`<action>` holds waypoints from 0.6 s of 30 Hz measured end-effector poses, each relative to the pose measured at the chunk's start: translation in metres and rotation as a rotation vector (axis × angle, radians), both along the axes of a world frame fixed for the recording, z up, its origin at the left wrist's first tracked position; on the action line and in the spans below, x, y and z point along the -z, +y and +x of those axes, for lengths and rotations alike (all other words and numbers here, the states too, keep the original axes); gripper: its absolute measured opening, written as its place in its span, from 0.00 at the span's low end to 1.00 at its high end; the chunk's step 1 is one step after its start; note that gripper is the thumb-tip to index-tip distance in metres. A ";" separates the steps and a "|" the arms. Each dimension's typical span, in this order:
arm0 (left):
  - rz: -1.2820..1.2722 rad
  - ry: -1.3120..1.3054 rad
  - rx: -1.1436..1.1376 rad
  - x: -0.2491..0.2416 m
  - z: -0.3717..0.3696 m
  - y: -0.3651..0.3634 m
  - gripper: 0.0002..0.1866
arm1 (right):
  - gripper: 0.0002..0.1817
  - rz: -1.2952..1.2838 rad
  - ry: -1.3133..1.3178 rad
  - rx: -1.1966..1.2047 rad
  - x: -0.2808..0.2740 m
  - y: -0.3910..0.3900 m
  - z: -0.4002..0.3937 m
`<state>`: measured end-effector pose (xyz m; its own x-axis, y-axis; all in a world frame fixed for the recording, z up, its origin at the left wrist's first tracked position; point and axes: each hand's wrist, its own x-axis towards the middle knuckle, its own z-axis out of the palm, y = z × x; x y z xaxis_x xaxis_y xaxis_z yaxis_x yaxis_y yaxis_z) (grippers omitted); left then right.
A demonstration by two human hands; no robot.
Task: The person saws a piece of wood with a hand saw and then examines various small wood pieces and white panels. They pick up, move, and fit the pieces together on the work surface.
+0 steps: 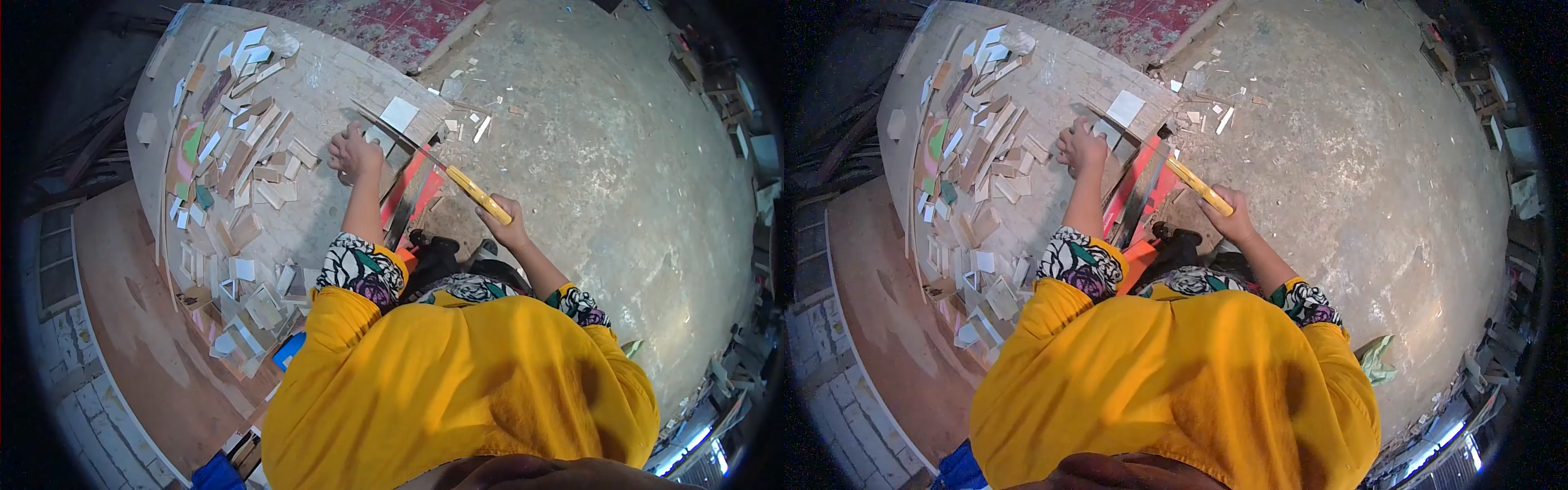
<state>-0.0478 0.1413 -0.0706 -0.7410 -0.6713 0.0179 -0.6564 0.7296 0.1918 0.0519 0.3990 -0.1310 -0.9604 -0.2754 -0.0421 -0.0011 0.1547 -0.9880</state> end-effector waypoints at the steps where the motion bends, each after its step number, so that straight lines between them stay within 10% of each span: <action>1: -0.003 0.001 -0.001 0.016 0.000 -0.006 0.25 | 0.13 0.011 0.018 -0.003 0.001 0.000 0.000; 6: 0.118 0.541 0.189 0.085 0.010 -0.025 0.08 | 0.13 0.046 0.076 -0.038 -0.008 0.002 -0.009; 18: -0.128 0.515 0.332 0.081 0.013 -0.023 0.13 | 0.12 0.137 0.079 -0.145 -0.031 0.004 -0.024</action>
<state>-0.0350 0.1184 -0.1513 -0.7845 -0.3757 0.4933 -0.2371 0.9169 0.3211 0.0282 0.4028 -0.1003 -0.9128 -0.4081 -0.0149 -0.1095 0.2797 -0.9538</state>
